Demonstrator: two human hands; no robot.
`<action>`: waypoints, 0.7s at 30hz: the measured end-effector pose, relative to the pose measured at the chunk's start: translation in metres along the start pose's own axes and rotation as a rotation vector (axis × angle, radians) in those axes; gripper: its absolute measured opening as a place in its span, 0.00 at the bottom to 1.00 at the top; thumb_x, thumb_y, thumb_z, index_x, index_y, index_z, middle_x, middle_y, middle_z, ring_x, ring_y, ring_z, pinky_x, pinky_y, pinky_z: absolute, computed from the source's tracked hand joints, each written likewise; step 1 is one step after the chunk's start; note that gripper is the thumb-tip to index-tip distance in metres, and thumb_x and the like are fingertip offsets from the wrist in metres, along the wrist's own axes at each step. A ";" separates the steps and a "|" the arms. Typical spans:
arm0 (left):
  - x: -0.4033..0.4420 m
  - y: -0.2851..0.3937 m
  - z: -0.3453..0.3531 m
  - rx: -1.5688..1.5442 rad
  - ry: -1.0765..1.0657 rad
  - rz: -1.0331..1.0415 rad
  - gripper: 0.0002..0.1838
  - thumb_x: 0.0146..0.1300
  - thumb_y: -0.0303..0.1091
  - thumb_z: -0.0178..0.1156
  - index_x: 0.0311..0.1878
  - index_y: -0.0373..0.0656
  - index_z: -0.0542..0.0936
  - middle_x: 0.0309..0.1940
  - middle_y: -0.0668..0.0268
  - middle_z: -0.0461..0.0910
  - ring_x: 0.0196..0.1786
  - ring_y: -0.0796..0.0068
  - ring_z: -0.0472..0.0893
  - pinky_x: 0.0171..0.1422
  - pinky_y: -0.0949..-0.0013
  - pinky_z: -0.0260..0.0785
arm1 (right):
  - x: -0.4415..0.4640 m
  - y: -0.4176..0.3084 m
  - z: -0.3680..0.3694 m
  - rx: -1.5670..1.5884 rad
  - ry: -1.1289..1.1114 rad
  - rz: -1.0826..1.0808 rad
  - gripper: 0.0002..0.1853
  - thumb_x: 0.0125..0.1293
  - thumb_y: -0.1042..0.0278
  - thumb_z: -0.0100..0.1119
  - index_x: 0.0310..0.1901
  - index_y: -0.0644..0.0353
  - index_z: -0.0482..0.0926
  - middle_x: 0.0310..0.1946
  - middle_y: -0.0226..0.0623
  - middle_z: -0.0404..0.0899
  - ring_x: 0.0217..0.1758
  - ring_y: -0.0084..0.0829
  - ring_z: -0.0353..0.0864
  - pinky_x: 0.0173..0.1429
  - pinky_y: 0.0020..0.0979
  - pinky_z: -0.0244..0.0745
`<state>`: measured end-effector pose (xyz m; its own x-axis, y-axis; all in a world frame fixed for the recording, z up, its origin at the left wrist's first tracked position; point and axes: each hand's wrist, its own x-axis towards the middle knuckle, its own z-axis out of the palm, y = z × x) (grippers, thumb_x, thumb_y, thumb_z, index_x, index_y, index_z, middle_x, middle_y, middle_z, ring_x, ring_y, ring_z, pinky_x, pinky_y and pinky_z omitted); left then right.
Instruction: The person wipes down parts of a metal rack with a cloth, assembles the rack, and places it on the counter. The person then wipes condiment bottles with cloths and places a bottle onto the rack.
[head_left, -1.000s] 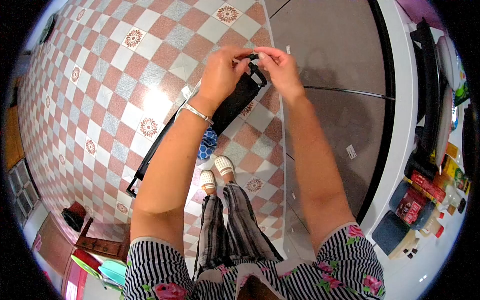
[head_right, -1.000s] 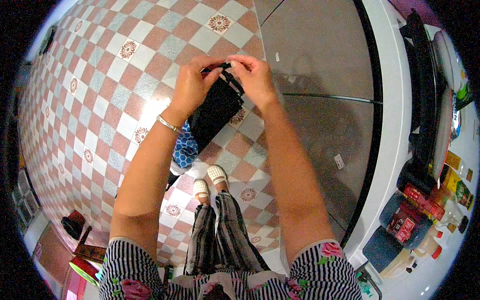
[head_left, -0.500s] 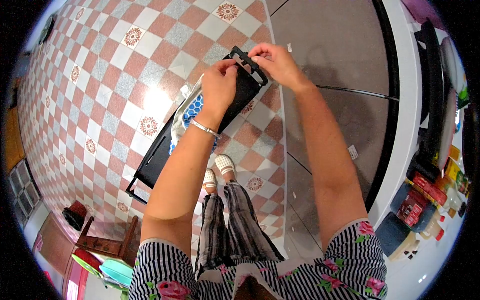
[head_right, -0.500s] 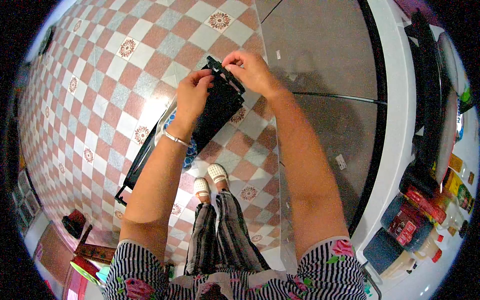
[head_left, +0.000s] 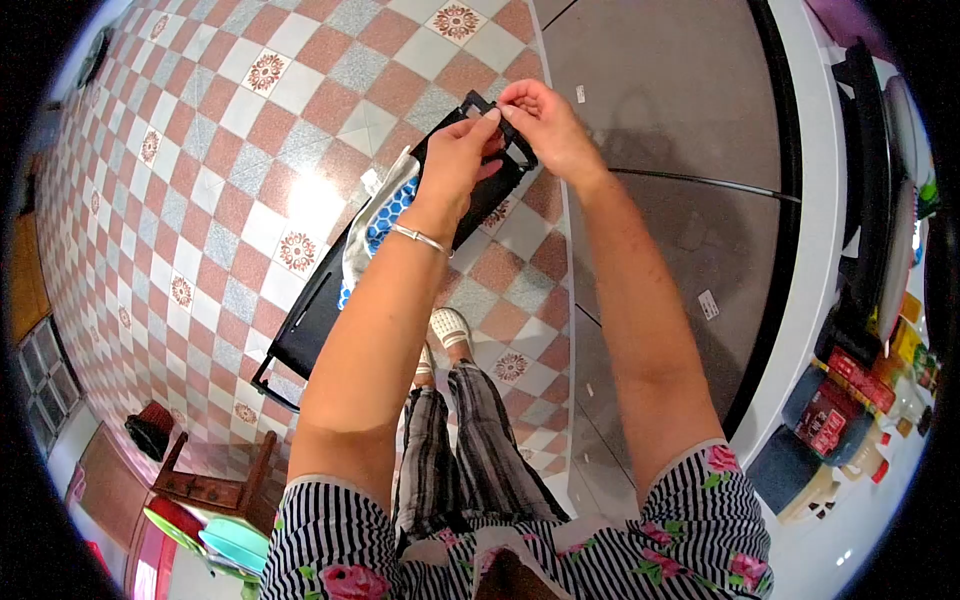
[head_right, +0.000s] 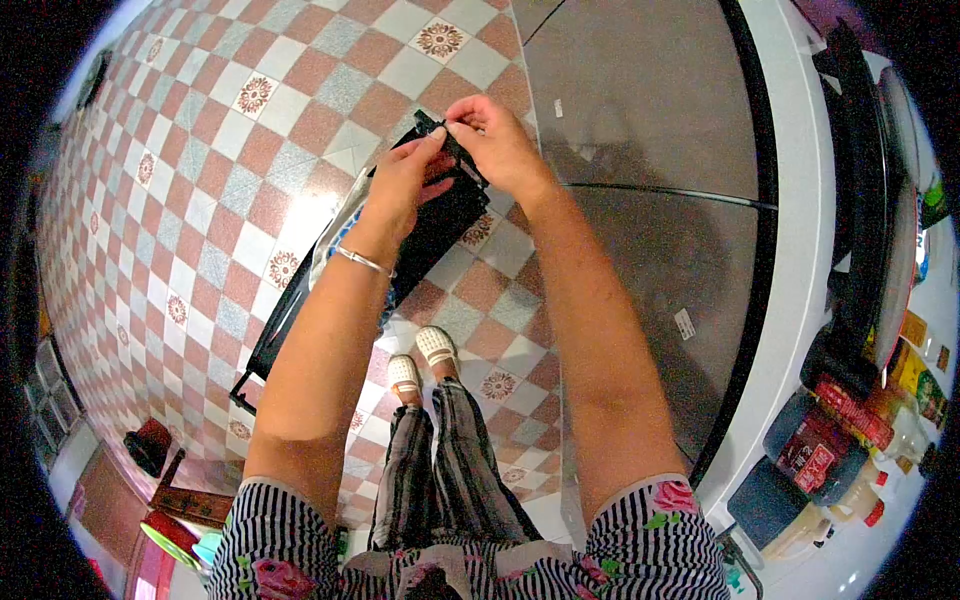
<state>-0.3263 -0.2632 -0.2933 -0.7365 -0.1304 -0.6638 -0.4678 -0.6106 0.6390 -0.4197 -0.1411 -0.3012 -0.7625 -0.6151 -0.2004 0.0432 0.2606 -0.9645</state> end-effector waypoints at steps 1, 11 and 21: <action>0.002 0.000 -0.002 -0.002 -0.009 0.000 0.18 0.63 0.48 0.60 0.45 0.43 0.78 0.36 0.71 0.76 0.42 0.77 0.76 0.47 0.68 0.72 | 0.000 0.000 0.001 -0.036 -0.004 -0.018 0.07 0.67 0.75 0.52 0.45 0.64 0.72 0.38 0.30 0.76 0.41 0.20 0.75 0.49 0.22 0.71; 0.007 -0.004 -0.007 0.026 -0.100 0.043 0.13 0.66 0.43 0.57 0.46 0.44 0.78 0.37 0.72 0.78 0.42 0.80 0.76 0.46 0.72 0.73 | -0.008 -0.032 0.004 -0.356 0.002 -0.014 0.07 0.64 0.77 0.52 0.43 0.64 0.75 0.36 0.33 0.79 0.39 0.23 0.77 0.44 0.26 0.73; 0.001 0.000 -0.010 0.059 -0.068 0.054 0.14 0.66 0.40 0.57 0.49 0.41 0.77 0.40 0.69 0.80 0.42 0.79 0.79 0.47 0.73 0.73 | -0.009 -0.017 0.016 -0.015 0.187 -0.008 0.08 0.63 0.78 0.53 0.44 0.66 0.75 0.38 0.36 0.80 0.42 0.25 0.79 0.49 0.26 0.74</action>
<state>-0.3217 -0.2711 -0.2981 -0.7920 -0.1072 -0.6011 -0.4532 -0.5565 0.6964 -0.4031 -0.1521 -0.2855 -0.8698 -0.4682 -0.1557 0.0280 0.2682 -0.9630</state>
